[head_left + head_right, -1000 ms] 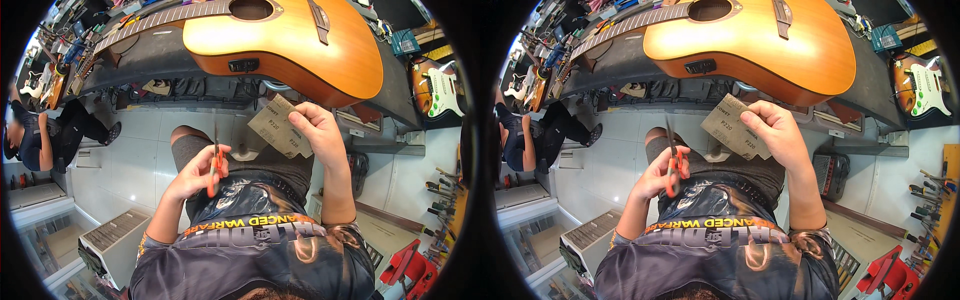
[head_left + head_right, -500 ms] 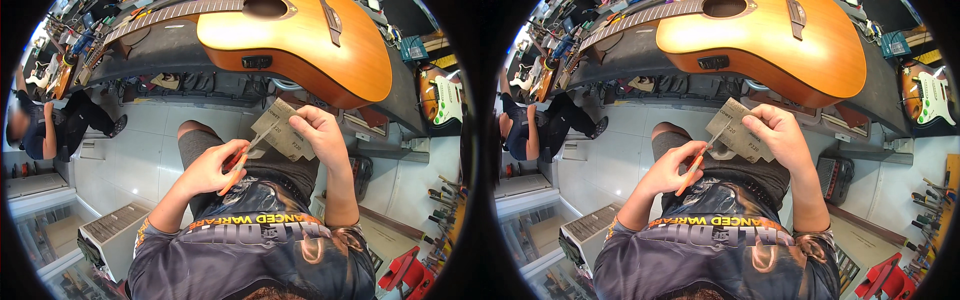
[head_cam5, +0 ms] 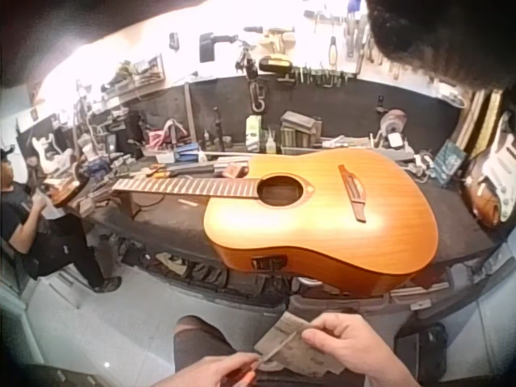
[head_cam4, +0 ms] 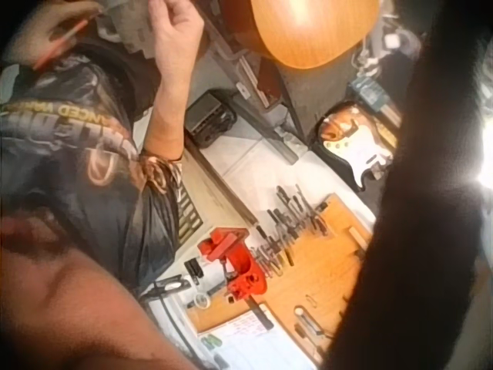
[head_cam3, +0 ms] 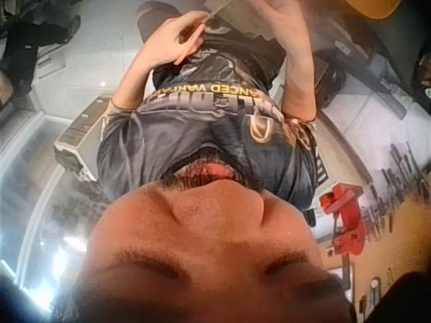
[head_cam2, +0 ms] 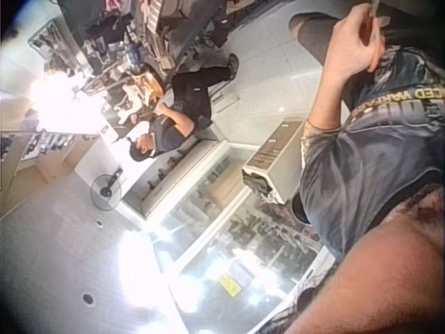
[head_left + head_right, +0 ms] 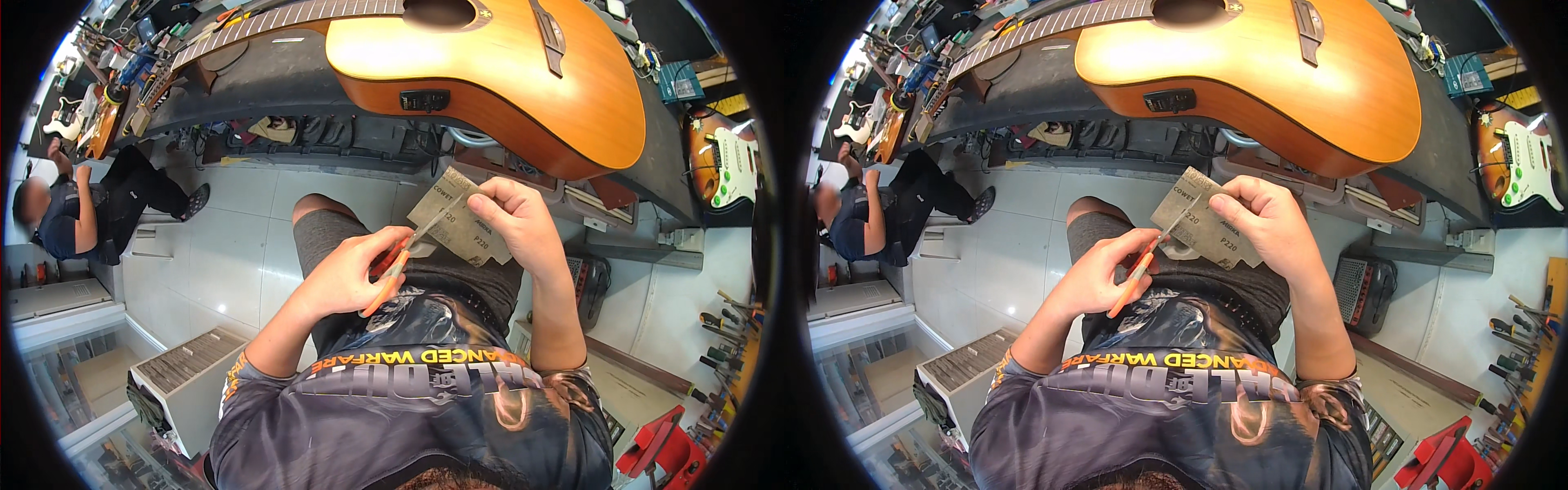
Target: The person prepares a component and applies glue to a guitar. They cut sandpaper with scissors, sand a small white piece by hand, and then apply adhesive from a plastic bottle into a slot on the guitar bridge.
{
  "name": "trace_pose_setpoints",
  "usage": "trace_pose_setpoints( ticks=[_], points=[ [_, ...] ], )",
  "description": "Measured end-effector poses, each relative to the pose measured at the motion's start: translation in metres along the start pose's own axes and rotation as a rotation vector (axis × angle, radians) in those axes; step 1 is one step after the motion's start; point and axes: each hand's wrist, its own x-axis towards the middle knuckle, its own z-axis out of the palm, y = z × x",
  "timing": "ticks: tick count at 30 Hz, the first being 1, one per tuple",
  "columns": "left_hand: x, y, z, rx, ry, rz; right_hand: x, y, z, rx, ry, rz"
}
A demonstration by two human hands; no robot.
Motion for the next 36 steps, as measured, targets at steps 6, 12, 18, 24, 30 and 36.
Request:
trace_pose_setpoints(
  ticks=[6, 12, 18, 24, 30, 36],
  points=[
    [0.000, -0.002, 0.000, 0.000, 0.000, -0.003, 0.001, 0.005, 0.000, 0.025, 0.000, -0.001],
    [0.000, -0.004, -0.001, 0.013, -0.009, -0.014, 0.002, 0.005, 0.001, 0.038, -0.004, 0.012],
    [0.000, -0.011, 0.003, 0.040, 0.000, 0.004, 0.001, 0.006, 0.001, 0.034, -0.010, 0.017],
    [0.000, -0.005, 0.002, 0.030, -0.005, -0.003, 0.000, 0.005, 0.003, 0.028, -0.012, 0.012],
    [0.000, -0.008, 0.005, 0.049, 0.008, 0.004, 0.000, 0.006, 0.003, 0.028, -0.012, 0.021],
    [-0.001, -0.005, 0.004, 0.065, -0.013, -0.029, 0.000, 0.005, 0.004, 0.026, -0.012, 0.036]
  ],
)
